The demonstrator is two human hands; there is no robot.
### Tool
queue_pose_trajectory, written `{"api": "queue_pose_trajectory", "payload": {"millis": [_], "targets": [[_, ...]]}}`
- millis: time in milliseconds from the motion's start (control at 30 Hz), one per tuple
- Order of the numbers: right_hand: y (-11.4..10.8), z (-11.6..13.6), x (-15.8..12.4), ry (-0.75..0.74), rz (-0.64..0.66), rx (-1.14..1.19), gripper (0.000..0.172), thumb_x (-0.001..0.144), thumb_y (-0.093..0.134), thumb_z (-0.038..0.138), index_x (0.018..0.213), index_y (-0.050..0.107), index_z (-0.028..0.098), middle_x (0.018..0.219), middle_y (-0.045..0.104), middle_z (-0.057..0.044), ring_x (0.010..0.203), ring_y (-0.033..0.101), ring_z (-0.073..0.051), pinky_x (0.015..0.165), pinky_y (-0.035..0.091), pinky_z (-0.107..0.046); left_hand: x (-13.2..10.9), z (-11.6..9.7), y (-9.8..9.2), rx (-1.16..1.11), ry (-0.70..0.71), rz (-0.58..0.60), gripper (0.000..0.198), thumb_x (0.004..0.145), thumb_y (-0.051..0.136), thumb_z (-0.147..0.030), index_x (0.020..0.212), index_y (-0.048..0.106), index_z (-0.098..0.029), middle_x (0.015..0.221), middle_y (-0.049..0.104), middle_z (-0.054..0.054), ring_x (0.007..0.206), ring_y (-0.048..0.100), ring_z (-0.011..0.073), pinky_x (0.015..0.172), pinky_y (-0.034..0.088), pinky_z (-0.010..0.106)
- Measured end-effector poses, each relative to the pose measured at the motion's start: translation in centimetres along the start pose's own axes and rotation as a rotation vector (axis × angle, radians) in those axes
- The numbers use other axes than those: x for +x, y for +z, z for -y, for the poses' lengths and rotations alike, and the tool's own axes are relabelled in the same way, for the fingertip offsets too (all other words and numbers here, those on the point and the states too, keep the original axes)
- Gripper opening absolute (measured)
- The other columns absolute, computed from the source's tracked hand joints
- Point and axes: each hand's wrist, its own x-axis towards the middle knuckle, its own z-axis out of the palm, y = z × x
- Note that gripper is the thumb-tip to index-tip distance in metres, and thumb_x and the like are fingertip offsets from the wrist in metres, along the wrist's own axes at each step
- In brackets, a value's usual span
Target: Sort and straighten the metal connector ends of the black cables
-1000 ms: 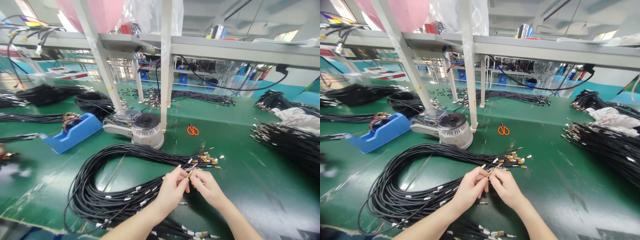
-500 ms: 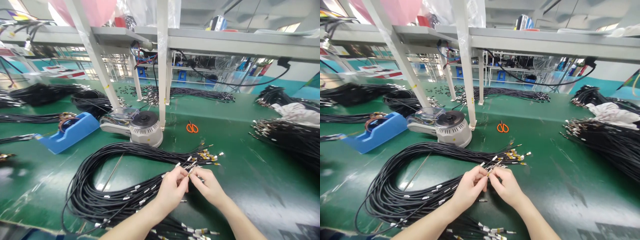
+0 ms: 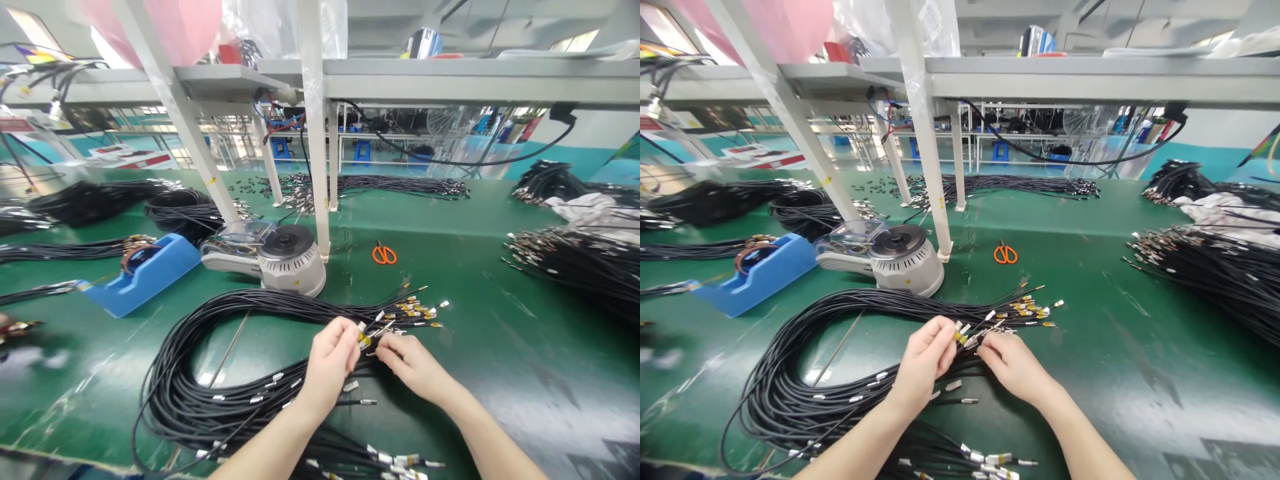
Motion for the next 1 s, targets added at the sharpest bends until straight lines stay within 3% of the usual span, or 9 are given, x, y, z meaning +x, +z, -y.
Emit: {"api": "queue_pose_trajectory", "payload": {"millis": [133,300,400,633,1000], "targets": [[-0.1,-0.1,-0.4,0.091,-0.066,0.159,0.031,0.086,0.041,0.034,0.060,0.045,0.017,0.050,0.044,0.003,0.048,0.041,-0.010,0.049,0.034,-0.022,-0.1,0.0,-0.2,-0.099,-0.085,0.012,0.028,0.083,0.045,-0.042,0.071,0.040,-0.018,0.042,0.036,-0.009,0.035,0.022,0.0033,0.033,0.013,0.015],[0.1,0.7,-0.2,0.120,-0.150,0.468,0.028,0.085,0.044,0.041,0.090,0.054,0.015,0.055,0.048,0.003,0.052,0.046,-0.011,0.053,0.039,-0.024,-0.5,0.5,-0.2,-0.041,-0.086,0.046,0.022,0.077,0.055,-0.035,0.075,0.044,-0.016,0.054,0.042,-0.007,0.039,0.029,0.0015,0.035,0.020,0.013],[0.6,0.9,0.1,0.113,-0.147,0.548,0.027,0.081,0.049,0.040,0.093,0.054,0.016,0.059,0.048,0.003,0.053,0.046,-0.010,0.053,0.041,-0.024,-0.6,0.8,-0.2,-0.051,-0.063,0.055,0.020,0.072,0.060,-0.027,0.074,0.044,-0.015,0.057,0.039,-0.008,0.041,0.029,0.0008,0.037,0.022,0.013],[1.1,1.6,0.3,0.141,-0.168,0.454,0.018,0.080,0.050,0.032,0.071,0.051,0.016,0.056,0.044,0.004,0.050,0.043,-0.009,0.049,0.037,-0.021,-0.6,0.8,-0.2,-0.038,-0.104,0.032,0.020,0.073,0.059,-0.028,0.071,0.043,-0.016,0.047,0.039,-0.009,0.035,0.030,0.0018,0.034,0.022,0.014],[1.7,2.1,0.3,0.089,-0.162,0.425,0.020,0.083,0.046,0.032,0.072,0.049,0.016,0.054,0.043,0.005,0.047,0.041,-0.008,0.047,0.036,-0.021,-1.3,1.2,0.0,-0.213,-0.196,0.058,0.024,0.075,0.059,-0.033,0.066,0.046,-0.015,0.038,0.041,-0.008,0.031,0.027,0.0018,0.034,0.019,0.015]]}}
